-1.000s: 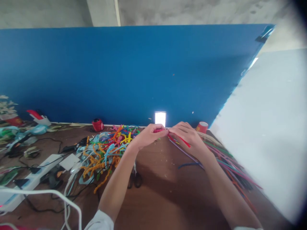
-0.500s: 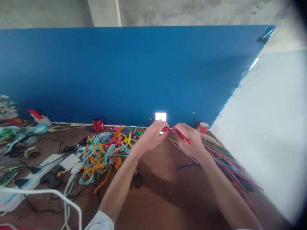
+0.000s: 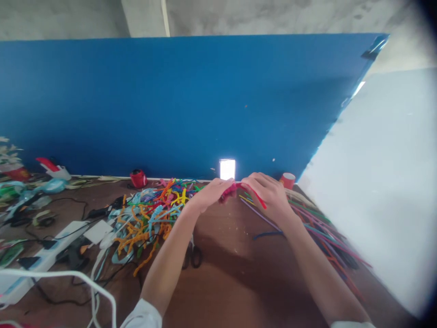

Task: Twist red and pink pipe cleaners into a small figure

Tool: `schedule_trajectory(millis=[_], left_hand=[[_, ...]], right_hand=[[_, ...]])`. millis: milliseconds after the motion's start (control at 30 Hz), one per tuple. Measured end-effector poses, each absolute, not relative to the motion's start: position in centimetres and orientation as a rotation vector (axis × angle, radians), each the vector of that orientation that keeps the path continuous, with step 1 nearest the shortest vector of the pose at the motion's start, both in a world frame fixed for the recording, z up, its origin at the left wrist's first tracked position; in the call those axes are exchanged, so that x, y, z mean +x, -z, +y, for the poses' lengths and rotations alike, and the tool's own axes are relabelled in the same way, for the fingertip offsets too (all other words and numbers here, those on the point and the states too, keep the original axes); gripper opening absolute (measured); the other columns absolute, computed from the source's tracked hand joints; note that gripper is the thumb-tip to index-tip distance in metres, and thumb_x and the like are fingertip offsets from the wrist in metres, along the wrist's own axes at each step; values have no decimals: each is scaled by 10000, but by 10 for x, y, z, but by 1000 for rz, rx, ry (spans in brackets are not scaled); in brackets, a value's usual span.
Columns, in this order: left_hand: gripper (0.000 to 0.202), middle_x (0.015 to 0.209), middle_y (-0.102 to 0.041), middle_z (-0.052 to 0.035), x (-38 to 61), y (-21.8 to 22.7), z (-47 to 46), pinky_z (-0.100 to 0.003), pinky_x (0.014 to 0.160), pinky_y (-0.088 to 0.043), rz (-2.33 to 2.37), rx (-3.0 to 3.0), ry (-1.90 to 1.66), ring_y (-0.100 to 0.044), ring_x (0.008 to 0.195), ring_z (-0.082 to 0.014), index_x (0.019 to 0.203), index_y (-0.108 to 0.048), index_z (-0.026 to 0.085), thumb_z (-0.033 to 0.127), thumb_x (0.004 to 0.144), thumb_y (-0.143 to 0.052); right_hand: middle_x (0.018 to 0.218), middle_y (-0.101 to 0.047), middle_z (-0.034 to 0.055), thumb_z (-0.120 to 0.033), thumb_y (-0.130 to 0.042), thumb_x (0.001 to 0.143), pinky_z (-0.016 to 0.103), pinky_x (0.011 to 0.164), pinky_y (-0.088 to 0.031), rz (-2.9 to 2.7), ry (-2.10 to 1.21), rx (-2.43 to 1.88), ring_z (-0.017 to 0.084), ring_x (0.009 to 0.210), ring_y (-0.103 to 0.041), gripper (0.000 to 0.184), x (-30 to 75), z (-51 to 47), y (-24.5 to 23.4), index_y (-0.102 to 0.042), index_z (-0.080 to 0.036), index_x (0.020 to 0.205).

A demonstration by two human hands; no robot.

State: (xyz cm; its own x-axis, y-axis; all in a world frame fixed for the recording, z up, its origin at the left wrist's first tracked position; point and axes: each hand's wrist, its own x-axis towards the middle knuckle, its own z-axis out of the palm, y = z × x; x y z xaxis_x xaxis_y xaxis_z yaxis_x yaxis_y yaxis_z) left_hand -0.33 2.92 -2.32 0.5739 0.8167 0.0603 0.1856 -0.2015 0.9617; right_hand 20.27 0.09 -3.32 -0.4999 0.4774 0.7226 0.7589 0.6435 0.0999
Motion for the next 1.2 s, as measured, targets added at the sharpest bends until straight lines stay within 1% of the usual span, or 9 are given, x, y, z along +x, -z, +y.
schedule_trajectory(millis=[100,167,300,400,633,733,933,1033,1200], left_hand=[[527,575,-491,4,-2,23,28,-250,540,-314,767,1586,-677,-443,543,-98,713,-620,137,571,925,-408],[469,587,-463,16,-1,24,28,-238,512,-272,722,1467,-655,-411,526,-82,732,-621,131,534,908,-457],[343,594,-408,36,0,23,28,-226,484,-203,655,1265,-629,-351,523,-64,744,-601,131,453,852,-555],[314,630,-427,34,1,22,26,-215,486,-204,641,1234,-664,-366,548,-61,768,-588,139,446,828,-608],[329,762,-516,11,4,25,25,-197,526,-309,639,1484,-836,-457,627,-68,852,-582,167,489,837,-645],[305,825,-541,-4,6,28,27,-200,568,-365,662,1594,-955,-492,693,-86,946,-601,170,437,823,-680],[194,880,-590,-27,6,27,28,-236,686,-429,623,1749,-1134,-546,783,-115,881,-612,154,280,788,-726],[185,864,-591,-21,5,24,27,-248,710,-431,622,1791,-1144,-539,781,-117,868,-621,152,271,781,-734],[224,939,-632,-37,2,21,25,-272,778,-434,691,1850,-1126,-563,876,-149,969,-647,169,339,829,-687]], right_hand=[[912,-687,69,-102,-501,954,313,711,-407,-2143,819,-850,192,817,-576,158,206,1,33,-616,-185,1024],[923,-699,71,-82,-538,932,318,704,-409,-2103,940,-781,192,816,-576,175,207,0,33,-617,-178,1054],[905,-705,63,-71,-563,917,321,684,-410,-2065,1006,-722,185,801,-578,206,207,-1,33,-619,-181,1083],[907,-709,60,-73,-559,919,321,678,-410,-2051,979,-720,183,804,-586,221,207,-1,33,-615,-192,1096],[852,-678,59,-100,-580,898,314,675,-423,-2063,716,-769,177,754,-579,149,208,3,37,-612,-194,1009],[839,-649,59,-127,-557,920,312,684,-423,-2040,512,-817,176,766,-576,107,204,1,37,-618,-203,964],[762,-556,21,-202,-525,965,291,633,-390,-1975,-6,-879,141,682,-510,143,196,-6,28,-598,-208,843],[712,-519,0,-225,-540,964,287,610,-366,-1947,-78,-877,131,644,-481,170,194,-7,26,-587,-206,801],[754,-568,15,-236,-550,958,292,627,-382,-1909,-60,-880,141,673,-513,131,194,-4,28,-627,-207,857]])
